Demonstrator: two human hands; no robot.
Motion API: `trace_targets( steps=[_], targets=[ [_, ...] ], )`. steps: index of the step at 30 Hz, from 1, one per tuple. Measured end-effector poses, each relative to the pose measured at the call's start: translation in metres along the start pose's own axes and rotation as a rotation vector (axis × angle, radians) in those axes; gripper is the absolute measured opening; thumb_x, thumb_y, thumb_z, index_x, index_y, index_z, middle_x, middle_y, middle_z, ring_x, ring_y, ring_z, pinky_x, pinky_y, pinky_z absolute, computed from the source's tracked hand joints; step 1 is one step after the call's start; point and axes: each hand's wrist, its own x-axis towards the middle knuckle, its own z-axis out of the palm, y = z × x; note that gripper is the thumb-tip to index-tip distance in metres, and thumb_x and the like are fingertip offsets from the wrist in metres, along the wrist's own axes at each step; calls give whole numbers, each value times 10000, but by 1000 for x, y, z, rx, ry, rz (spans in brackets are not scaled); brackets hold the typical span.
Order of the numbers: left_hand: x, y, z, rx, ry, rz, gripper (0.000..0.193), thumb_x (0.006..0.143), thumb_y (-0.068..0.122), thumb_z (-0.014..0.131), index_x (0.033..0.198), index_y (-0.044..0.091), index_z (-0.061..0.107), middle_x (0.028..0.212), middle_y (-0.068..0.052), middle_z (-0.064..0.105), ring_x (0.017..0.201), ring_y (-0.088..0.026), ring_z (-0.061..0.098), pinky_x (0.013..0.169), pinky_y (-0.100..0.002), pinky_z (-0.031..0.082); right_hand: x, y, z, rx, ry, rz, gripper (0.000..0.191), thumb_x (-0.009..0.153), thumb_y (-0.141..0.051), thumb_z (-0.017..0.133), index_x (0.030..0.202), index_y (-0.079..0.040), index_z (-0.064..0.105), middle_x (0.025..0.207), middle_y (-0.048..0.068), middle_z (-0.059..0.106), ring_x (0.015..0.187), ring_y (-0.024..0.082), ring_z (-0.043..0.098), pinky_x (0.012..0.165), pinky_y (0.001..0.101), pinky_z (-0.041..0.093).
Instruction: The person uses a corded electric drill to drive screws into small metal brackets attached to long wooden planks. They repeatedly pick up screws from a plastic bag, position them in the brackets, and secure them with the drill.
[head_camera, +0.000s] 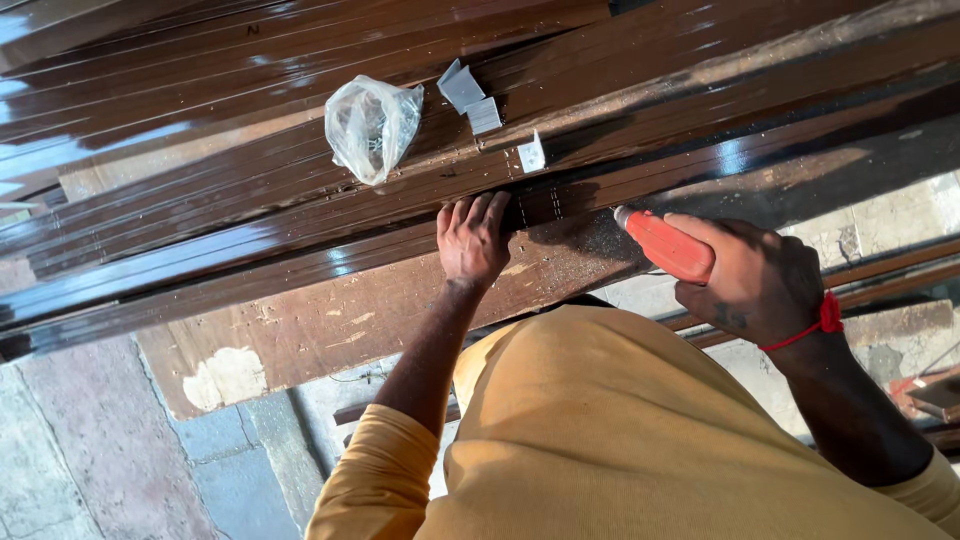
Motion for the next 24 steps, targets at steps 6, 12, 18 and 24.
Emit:
trace_targets(
  steps=[6,12,18,24],
  targets=[
    [0,5,-1,-10,-122,-67,658,803,348,832,1405,231,592,1323,-78,655,1251,-304,561,1103,-524,369,7,5,1,16,-146,58,822,699,-541,727,1447,-253,544,1084,100,754,923,331,736,820,441,582],
    [-2,9,-19,-90,-146,-43,660,813,483,790,1379,204,595,1344,-77,651,1249,-296,569,1059,-498,414,18,-1,1,-79,-157,113,745,695,-444,743,1410,-308,583,1066,91,768,908,357,746,836,460,593],
    [63,-14,-23,60,204,48,527,928,442,735,1375,185,626,1287,-112,655,1196,-297,581,1014,-466,481,25,-10,4,-178,-135,121,692,667,-329,772,1347,-320,645,1013,125,774,901,393,729,828,500,578],
    [115,-29,-15,48,127,68,202,944,245,694,1140,227,744,1135,-56,742,1010,-219,675,923,-414,560,20,-13,0,-152,-191,137,605,703,-315,747,1302,-294,665,978,126,771,878,370,740,787,484,592]
  ],
)
